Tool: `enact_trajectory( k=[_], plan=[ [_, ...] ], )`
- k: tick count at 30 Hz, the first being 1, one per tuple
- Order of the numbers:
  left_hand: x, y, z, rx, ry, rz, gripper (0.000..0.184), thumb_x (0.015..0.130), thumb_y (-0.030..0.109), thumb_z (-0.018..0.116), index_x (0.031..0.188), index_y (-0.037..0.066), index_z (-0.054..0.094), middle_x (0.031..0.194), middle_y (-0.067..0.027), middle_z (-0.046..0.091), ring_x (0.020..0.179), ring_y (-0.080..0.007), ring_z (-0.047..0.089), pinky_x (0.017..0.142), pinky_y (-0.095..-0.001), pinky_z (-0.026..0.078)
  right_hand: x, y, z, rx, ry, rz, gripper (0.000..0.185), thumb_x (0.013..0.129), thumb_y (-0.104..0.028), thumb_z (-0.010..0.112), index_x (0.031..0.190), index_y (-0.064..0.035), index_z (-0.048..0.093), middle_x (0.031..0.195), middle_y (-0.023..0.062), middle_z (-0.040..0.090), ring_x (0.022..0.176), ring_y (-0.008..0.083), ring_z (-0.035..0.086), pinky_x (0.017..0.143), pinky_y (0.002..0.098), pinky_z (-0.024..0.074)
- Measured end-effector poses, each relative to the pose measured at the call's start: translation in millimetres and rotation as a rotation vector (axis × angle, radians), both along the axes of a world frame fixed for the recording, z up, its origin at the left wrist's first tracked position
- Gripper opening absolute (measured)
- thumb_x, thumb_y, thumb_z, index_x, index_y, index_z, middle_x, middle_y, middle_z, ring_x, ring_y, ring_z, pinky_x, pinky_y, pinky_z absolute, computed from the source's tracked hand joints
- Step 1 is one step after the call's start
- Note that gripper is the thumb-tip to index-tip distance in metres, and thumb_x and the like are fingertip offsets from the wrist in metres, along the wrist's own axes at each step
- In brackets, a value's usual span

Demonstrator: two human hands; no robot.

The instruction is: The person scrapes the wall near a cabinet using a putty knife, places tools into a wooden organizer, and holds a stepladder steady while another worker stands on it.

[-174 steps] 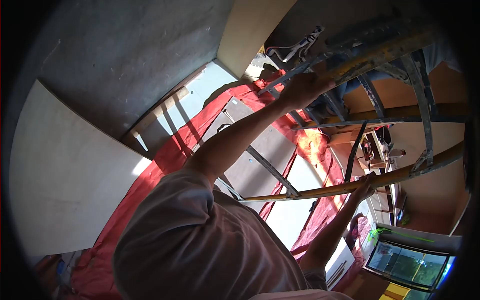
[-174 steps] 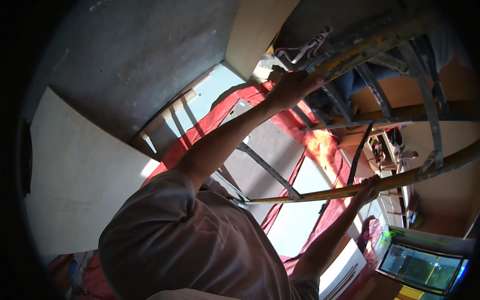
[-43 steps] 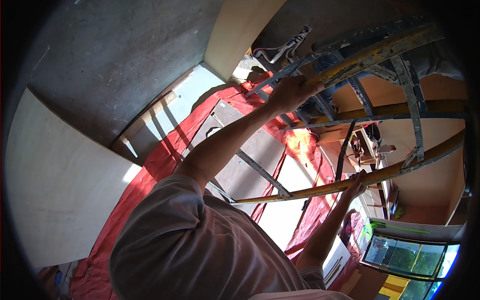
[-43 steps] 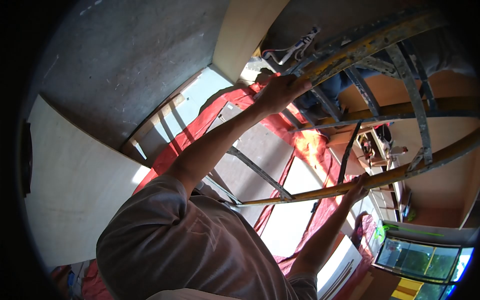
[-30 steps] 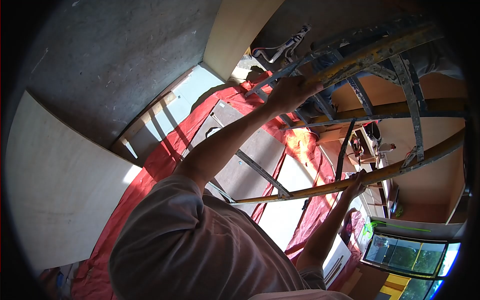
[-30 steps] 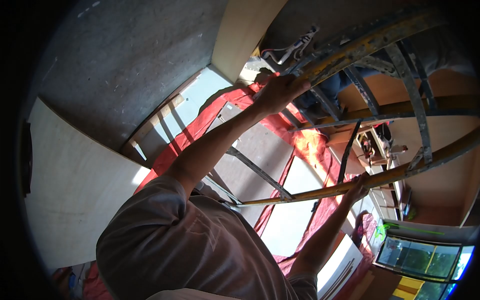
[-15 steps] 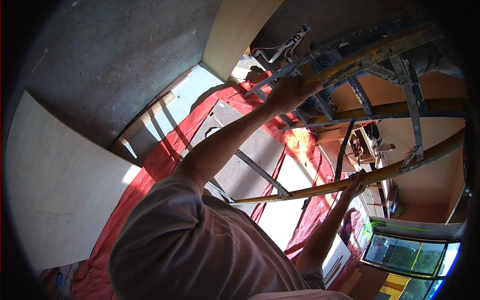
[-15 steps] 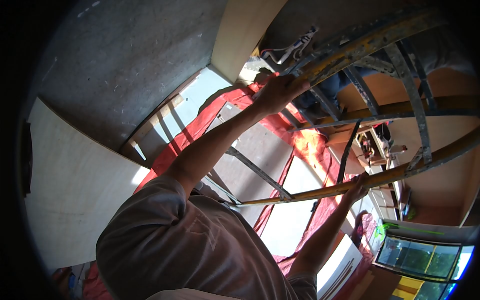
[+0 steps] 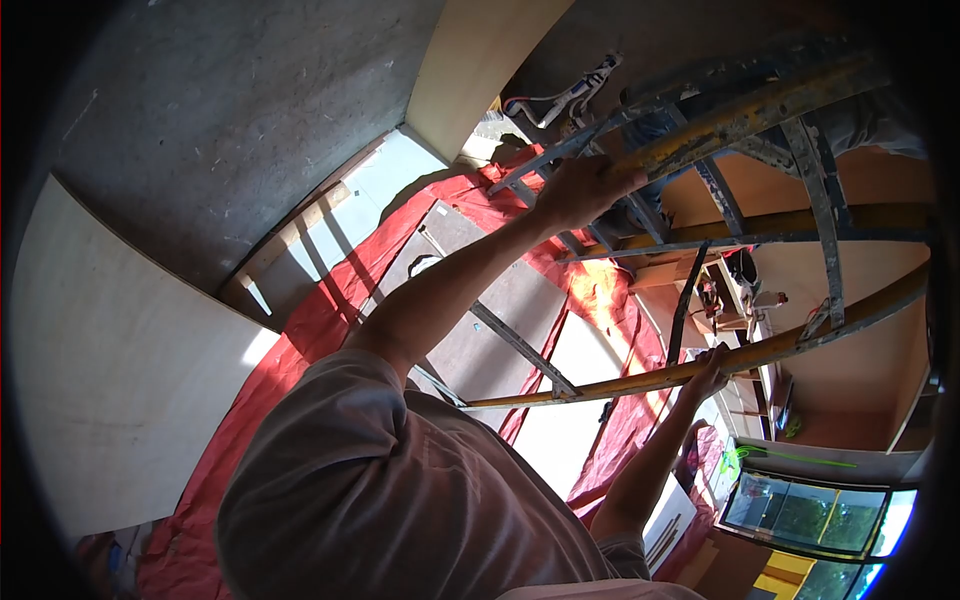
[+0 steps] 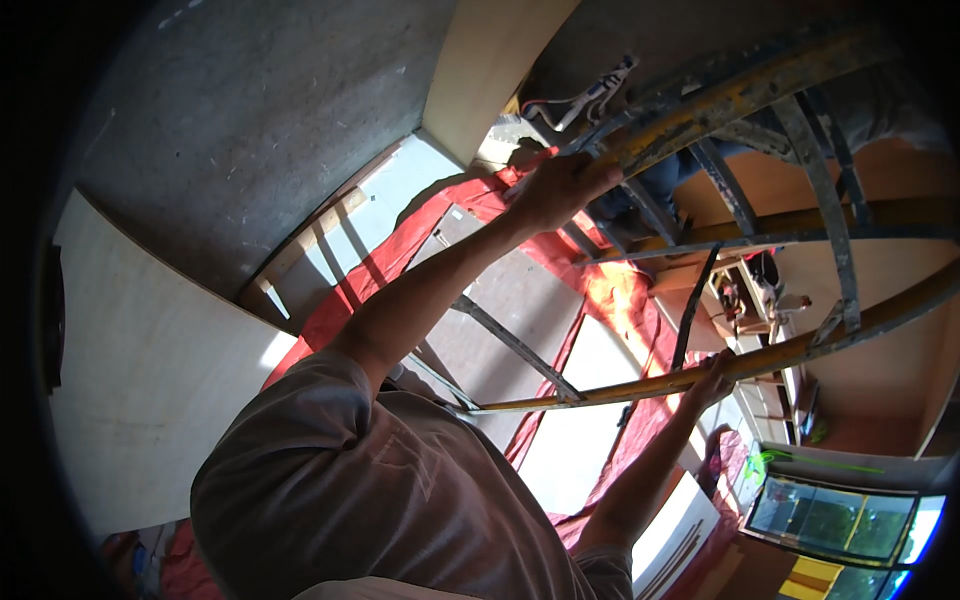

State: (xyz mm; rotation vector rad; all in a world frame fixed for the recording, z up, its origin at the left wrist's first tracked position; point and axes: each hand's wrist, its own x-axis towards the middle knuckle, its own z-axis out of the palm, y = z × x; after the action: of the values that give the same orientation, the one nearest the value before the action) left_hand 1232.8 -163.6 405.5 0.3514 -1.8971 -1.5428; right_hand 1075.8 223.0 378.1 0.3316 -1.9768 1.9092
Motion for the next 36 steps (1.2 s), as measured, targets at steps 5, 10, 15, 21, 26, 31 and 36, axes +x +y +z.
enact_trajectory(
  k=[5, 10, 15, 21, 26, 31, 36],
  plan=[
    [-0.5, -0.2, -0.8, -0.001, 0.006, -0.002, 0.062, 0.084, 0.061, 0.054, 0.083, 0.0, 0.068, 0.059, -0.0126, 0.061, 0.058, -0.0248, 0.064, 0.057, -0.0394, 0.049, 7.3, -6.3, 4.5, 0.005, 0.014, 0.008, 0.024, 0.086, -0.019, 0.066, 0.07, -0.0104, 0.05, 0.06, -0.0039, 0.044, 0.05, 0.0065, 0.042, 0.046, 0.0225, 0.0349],
    [-3.4, 0.1, -3.3, 0.008, 0.022, -0.001, 0.062, 0.084, 0.061, 0.054, 0.083, 0.0, 0.068, 0.058, -0.0119, 0.061, 0.058, -0.0247, 0.064, 0.057, -0.0387, 0.049, 3.2, -2.8, 1.7, -0.001, 0.016, 0.032, 0.023, 0.086, -0.018, 0.066, 0.071, -0.0102, 0.05, 0.06, -0.004, 0.044, 0.051, 0.0063, 0.042, 0.046, 0.0225, 0.0343],
    [-1.9, -0.3, -1.2, 0.0, 0.003, -0.011, 0.061, 0.084, 0.06, 0.054, 0.082, 0.0, 0.068, 0.057, -0.0111, 0.06, 0.058, -0.0238, 0.064, 0.057, -0.0387, 0.049, 3.6, -2.7, 1.6, -0.012, -0.002, 0.011, 0.018, 0.086, -0.017, 0.066, 0.076, -0.0085, 0.053, 0.062, -0.0031, 0.046, 0.051, 0.0063, 0.042, 0.046, 0.0225, 0.0343],
    [-0.7, 0.3, -0.3, -0.009, 0.006, 0.004, 0.061, 0.085, 0.059, 0.054, 0.081, 0.0, 0.068, 0.056, -0.011, 0.06, 0.058, -0.0233, 0.064, 0.057, -0.0387, 0.049, 0.7, -0.6, -0.3, -0.019, 0.027, 0.047, 0.016, 0.086, -0.016, 0.065, 0.078, -0.0071, 0.055, 0.063, -0.0026, 0.047, 0.051, 0.0064, 0.042, 0.047, 0.0224, 0.0347],
    [3.4, 0.2, 3.8, 0.003, 0.013, -0.007, 0.062, 0.085, 0.059, 0.053, 0.08, -0.001, 0.068, 0.056, -0.0118, 0.06, 0.057, -0.024, 0.064, 0.057, -0.0393, 0.048, 3.8, -2.3, 0.6, -0.012, 0.008, 0.03, 0.016, 0.087, -0.016, 0.064, 0.079, -0.007, 0.055, 0.063, -0.0024, 0.047, 0.052, 0.0065, 0.043, 0.047, 0.0224, 0.0349],
    [-3.0, -0.3, -2.5, -0.01, 0.012, -0.005, 0.063, 0.085, 0.06, 0.052, 0.079, -0.001, 0.068, 0.057, -0.0127, 0.06, 0.057, -0.0247, 0.064, 0.058, -0.0397, 0.048, -0.6, 1.6, 0.1, 0.0, -0.005, 0.023, 0.015, 0.087, -0.017, 0.065, 0.08, -0.0066, 0.055, 0.064, -0.0022, 0.048, 0.052, 0.0066, 0.043, 0.046, 0.0224, 0.0354],
    [-3.9, -0.5, -3.9, -0.009, 0.039, -0.005, 0.062, 0.085, 0.059, 0.053, 0.079, 0.0, 0.068, 0.056, -0.0118, 0.059, 0.056, -0.0238, 0.063, 0.056, -0.039, 0.047, 1.6, -2.0, 0.6, -0.024, 0.0, 0.006, 0.015, 0.087, -0.017, 0.065, 0.081, -0.0063, 0.056, 0.064, -0.0023, 0.048, 0.051, 0.0065, 0.042, 0.046, 0.0219, 0.035]
  ],
)
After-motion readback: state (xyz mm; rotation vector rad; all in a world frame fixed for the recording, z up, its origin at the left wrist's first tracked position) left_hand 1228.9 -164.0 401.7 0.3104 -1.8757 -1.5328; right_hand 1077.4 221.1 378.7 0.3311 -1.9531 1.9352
